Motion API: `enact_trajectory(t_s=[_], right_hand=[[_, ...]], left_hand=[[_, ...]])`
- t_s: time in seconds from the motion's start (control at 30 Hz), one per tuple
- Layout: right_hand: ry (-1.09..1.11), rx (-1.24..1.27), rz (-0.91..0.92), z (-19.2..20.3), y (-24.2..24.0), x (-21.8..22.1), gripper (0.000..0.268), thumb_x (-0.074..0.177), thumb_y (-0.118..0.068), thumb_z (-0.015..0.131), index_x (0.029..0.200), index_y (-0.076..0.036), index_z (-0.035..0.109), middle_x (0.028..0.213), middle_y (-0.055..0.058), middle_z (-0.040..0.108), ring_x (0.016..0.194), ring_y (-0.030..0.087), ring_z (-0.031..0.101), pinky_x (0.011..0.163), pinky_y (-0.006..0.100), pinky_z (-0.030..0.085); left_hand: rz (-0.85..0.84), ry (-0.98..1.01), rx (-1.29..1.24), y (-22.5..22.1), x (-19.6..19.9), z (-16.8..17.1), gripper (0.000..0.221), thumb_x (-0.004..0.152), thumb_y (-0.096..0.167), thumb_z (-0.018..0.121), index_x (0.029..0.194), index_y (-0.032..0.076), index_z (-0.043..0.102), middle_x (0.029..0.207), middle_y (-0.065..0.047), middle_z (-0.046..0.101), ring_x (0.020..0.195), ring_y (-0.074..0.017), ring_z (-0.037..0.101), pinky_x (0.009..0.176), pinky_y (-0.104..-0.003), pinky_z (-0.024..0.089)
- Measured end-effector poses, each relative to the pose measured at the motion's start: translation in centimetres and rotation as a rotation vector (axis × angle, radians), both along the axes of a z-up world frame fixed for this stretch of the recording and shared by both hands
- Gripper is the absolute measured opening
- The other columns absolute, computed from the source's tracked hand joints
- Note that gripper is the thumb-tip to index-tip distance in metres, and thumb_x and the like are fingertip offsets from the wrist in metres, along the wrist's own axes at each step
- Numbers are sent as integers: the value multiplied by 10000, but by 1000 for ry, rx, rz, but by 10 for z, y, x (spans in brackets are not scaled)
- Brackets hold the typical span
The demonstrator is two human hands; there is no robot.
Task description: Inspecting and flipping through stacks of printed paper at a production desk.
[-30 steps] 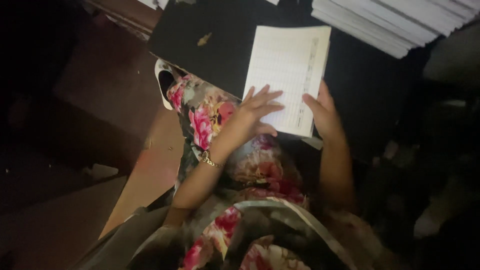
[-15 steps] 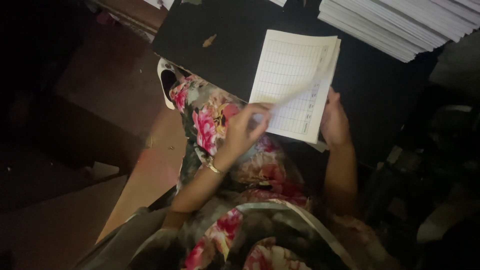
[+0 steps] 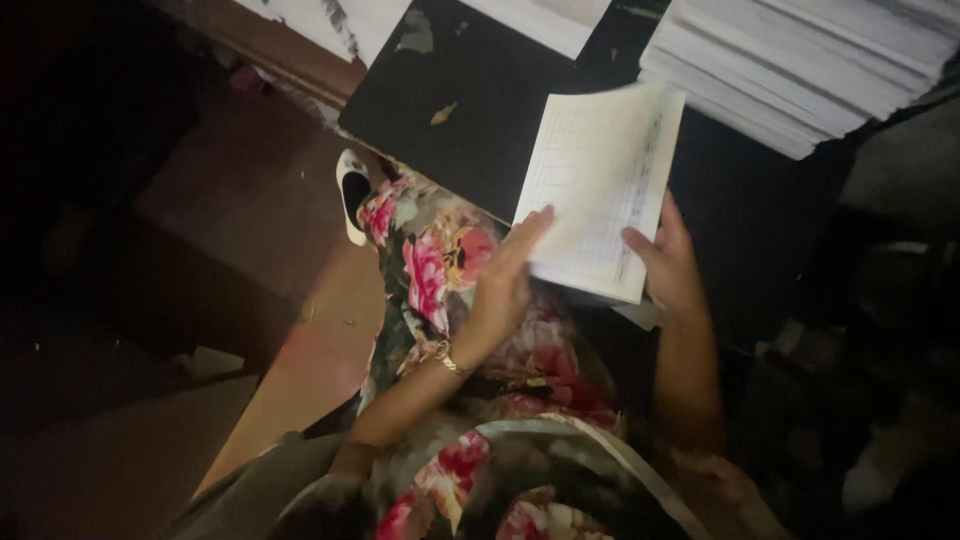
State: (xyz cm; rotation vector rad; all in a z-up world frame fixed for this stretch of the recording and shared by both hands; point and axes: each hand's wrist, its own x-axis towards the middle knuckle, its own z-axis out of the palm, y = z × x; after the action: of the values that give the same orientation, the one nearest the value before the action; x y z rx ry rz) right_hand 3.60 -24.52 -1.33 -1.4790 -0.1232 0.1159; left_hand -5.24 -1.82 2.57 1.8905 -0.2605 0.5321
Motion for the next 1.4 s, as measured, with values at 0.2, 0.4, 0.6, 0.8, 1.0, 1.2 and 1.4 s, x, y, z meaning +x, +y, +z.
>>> enact_trajectory(t_s=[0.2,0.4,0.6,0.8,1.0,1.2,1.4], right_hand=[[-114,107,-36,0,-61,-7,772,917,-17,588,1606,-55,243,1568,196,398,1411,287,448,1216,500,330],[-252,71,72,80,-88,-24,750,948,-122,394,1618,-15,77,1683,233,156,1543,361,206,1297,461,160],[-158,39,9,52,-67,-10,799,950,5,555,1632,-117,157,1625,231,316,1454,341,380,1231,552,258],[38,75,16,-1,-19,3,794,982,-16,594,1644,-95,163,1410,210,509,1224,310,599,1038,448,504],[35,54,64,-19,-22,8,808,982,9,598,1642,-69,139,1447,323,493,1203,386,595,951,546,520],[34,57,47,-26,-23,6,786,991,-29,590,1643,-88,155,1399,272,540,1173,330,632,920,512,563],[39,32,48,-10,-21,3,700,1035,-114,548,1631,-66,184,1433,264,536,1201,328,636,959,498,560]], left_hand=[[242,177,-716,16,12,-137,358,1086,132,512,1427,55,590,1280,-82,697,1126,-160,640,1075,-405,466],[-126,107,189,26,2,-6,868,914,-242,471,1601,243,256,1683,-70,283,1583,-322,289,1366,-506,153],[-179,159,495,18,6,-15,1128,682,243,914,1594,18,289,1596,-230,396,1493,-485,282,1249,-587,145],[-245,47,270,31,8,7,1218,589,403,939,1565,-6,336,1587,-258,383,1467,-462,366,1258,-513,252],[-346,142,244,28,29,-22,654,656,415,890,1262,241,716,1282,6,722,1272,-290,634,1091,-408,510],[-367,243,261,30,36,5,380,757,275,862,1123,247,763,1202,-1,759,1224,-239,663,1028,-413,547],[-422,182,222,35,27,29,154,927,196,728,1034,94,771,1217,-104,748,1203,-371,656,1010,-499,546]])
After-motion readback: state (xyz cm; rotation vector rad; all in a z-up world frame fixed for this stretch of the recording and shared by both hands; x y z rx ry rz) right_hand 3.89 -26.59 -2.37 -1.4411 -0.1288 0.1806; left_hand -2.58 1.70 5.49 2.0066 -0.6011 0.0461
